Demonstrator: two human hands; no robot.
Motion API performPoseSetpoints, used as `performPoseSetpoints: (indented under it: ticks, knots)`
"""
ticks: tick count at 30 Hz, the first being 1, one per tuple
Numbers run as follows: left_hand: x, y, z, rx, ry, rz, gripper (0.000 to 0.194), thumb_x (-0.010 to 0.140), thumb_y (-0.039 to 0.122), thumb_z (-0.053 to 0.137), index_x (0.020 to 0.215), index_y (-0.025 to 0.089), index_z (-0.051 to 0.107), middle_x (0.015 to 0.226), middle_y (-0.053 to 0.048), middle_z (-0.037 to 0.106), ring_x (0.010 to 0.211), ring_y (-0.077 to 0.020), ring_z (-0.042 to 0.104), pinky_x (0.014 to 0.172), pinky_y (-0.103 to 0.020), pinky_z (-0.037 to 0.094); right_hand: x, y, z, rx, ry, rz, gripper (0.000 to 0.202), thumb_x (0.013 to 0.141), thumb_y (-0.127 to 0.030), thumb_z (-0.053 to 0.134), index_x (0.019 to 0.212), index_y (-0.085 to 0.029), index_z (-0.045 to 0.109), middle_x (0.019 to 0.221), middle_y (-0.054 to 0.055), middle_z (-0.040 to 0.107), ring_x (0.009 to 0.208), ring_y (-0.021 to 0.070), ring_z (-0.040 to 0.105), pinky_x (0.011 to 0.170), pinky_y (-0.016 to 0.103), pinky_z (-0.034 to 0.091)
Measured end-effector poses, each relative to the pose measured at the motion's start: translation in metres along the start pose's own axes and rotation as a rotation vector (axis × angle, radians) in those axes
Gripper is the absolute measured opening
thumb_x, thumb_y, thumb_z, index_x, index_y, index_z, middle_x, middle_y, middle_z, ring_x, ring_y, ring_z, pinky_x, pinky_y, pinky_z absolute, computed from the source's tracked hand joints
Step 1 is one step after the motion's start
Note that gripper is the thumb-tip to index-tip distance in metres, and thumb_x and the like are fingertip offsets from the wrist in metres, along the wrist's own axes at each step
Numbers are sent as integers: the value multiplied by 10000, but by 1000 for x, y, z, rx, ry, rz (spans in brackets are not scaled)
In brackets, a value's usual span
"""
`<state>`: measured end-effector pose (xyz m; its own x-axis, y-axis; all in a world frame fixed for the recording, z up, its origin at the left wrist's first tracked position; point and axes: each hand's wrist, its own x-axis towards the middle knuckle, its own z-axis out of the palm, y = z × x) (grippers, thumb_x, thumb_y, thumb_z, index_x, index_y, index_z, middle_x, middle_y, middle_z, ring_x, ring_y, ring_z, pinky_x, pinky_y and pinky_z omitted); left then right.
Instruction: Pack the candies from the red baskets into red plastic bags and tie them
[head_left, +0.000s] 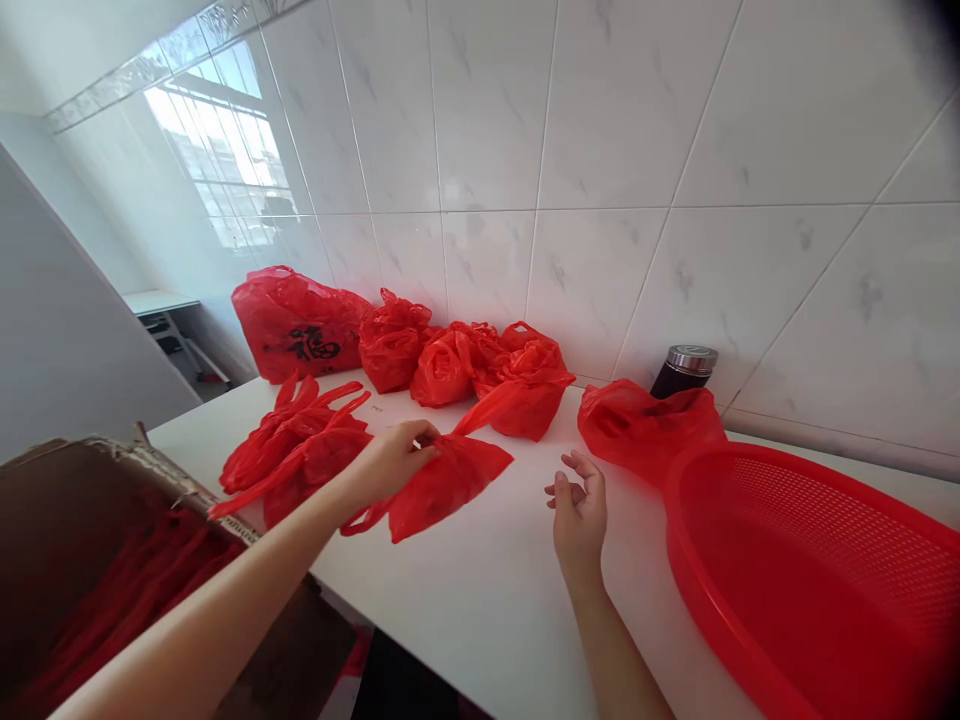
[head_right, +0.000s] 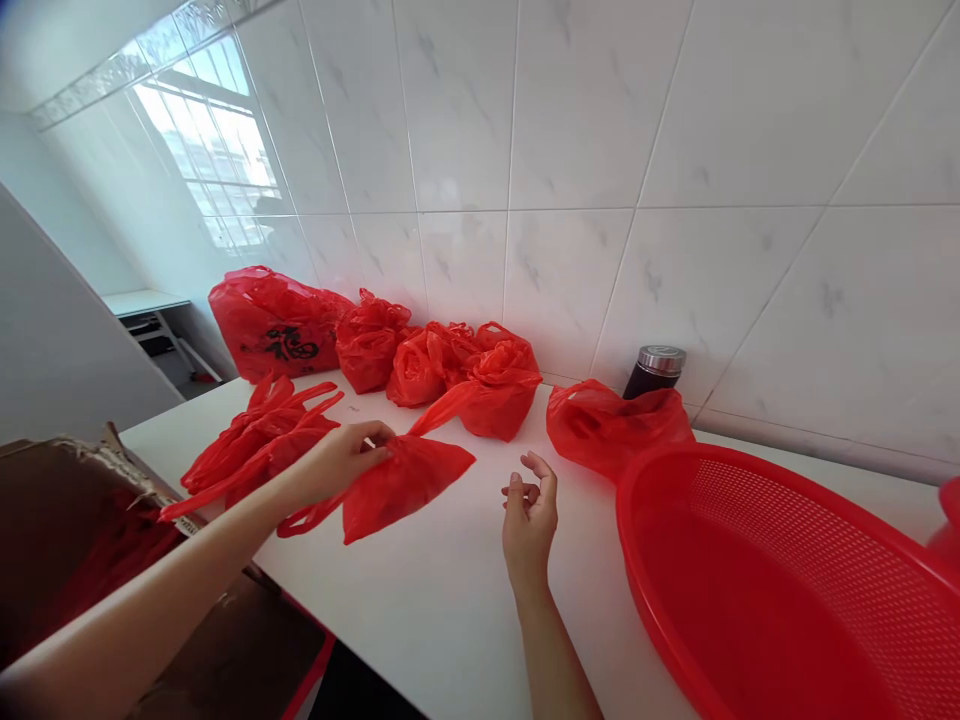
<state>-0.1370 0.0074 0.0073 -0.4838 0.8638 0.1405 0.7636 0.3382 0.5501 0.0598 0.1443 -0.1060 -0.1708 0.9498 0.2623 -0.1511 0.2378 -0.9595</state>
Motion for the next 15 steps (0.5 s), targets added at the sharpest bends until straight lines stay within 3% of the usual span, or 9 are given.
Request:
performPoseSetpoints:
  ticks: [6, 9, 12, 15]
  knots:
    - [-5, -79, -39, 82, -17, -142, 279, 749, 402, 533, 858, 205, 699, 872, -58, 725, 791, -247, 647, 694, -304, 466, -1, 12, 1, -66, -52, 10, 310, 866, -424, 514, 1105, -228, 519, 1177, 68, 589, 694, 126, 599, 637, 298, 485]
    - [-10, -115, -50, 133, 38, -220, 299, 730, 410, 555, 845, 174, 697, 886, -74, 719, 841, -268, 635, 759, -326, 451, 0, 17, 1, -101, -60, 2, 302, 871, -430, 501, 1095, -229, 522, 1160, 61, 593, 704, 130, 594, 653, 305, 483]
    - [-17, -133, -57, 179, 144, -293, 486, 746, 478, 561, 1072, 127, 640, 994, -104, 691, 915, -293, 605, 806, -354, 430, 0, 22, 2, -131, -68, 6, 298, 870, -442, 497, 1069, -224, 537, 1125, 60, 607, 710, 138, 593, 651, 307, 478]
    - [-25, -136, -56, 155, 216, -320, 643, 743, 565, 572, 1234, 151, 547, 1120, -112, 651, 951, -282, 589, 829, -347, 427, -1, 27, 3, -133, -65, 18, 301, 861, -453, 503, 1055, -226, 546, 1124, 61, 609, 709, 143, 591, 648, 307, 472]
